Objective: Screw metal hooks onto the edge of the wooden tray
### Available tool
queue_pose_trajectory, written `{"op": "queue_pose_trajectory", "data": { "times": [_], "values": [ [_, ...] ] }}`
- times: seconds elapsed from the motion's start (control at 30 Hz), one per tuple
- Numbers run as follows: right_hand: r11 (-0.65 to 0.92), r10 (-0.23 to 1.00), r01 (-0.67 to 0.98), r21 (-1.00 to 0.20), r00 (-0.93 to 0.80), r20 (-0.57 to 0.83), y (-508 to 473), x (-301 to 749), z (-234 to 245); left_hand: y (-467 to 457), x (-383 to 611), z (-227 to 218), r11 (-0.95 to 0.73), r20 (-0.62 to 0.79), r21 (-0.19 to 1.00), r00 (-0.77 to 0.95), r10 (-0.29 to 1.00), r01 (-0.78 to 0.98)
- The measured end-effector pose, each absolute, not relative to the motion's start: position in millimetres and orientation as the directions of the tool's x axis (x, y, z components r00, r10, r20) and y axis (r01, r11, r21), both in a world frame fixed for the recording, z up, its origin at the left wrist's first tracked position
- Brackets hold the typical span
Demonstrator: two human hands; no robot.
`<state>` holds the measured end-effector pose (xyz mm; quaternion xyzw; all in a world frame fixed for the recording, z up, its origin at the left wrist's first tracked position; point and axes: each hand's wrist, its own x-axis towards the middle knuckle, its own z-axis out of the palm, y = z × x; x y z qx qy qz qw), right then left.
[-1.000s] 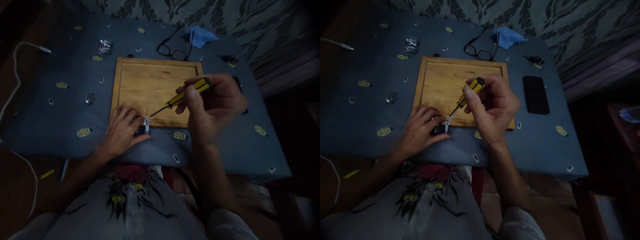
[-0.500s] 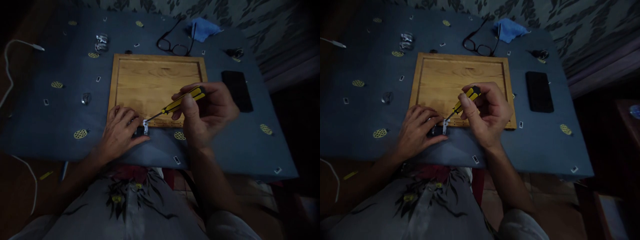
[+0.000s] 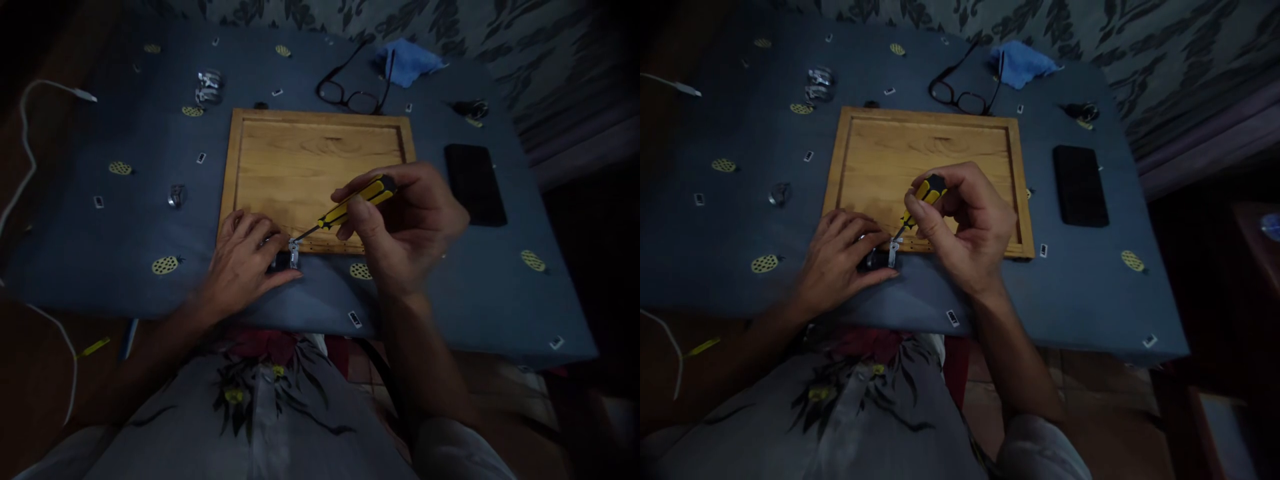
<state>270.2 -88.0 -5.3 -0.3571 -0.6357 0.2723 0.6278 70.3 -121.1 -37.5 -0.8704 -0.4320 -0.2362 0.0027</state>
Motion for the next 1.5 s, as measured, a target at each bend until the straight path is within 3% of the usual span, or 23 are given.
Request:
{"op": "queue_pose_trajectory", "data": {
  "times": [0.27,0.53,0.77,0.97,1.33,1.5],
  "values": [
    [0.607,0.792,0.103,-0.788,0.002,0.611,-90,265,-2,-120,69,-40,-0.636,0.428,0.214,0.514,0.744,0.742],
    [0.628,0.733,0.032,-0.777,0.312,0.605,-81,264,-8,-120,67,-41,-0.643,0.449,0.238,0.505,0.737,0.728],
    [0.557,0.780,0.017,-0.831,0.334,0.530,-62,285,-24,-123,62,-31,-0.554,0.552,0.517,0.241,0.798,0.652],
    [0.563,0.764,0.033,-0.826,0.359,0.536,-47,290,-32,-125,54,-28,-0.511,0.592,0.614,0.078,0.802,0.602],
    [0.512,0.787,0.081,-0.855,0.354,0.505,-30,302,-50,-134,37,-26,-0.524,0.538,0.589,0.184,0.822,0.616],
    [0.481,0.797,0.067,-0.874,0.383,0.468,-26,307,-56,-131,0,-19,-0.533,0.536,0.483,0.247,0.807,0.694]
  ]
}}
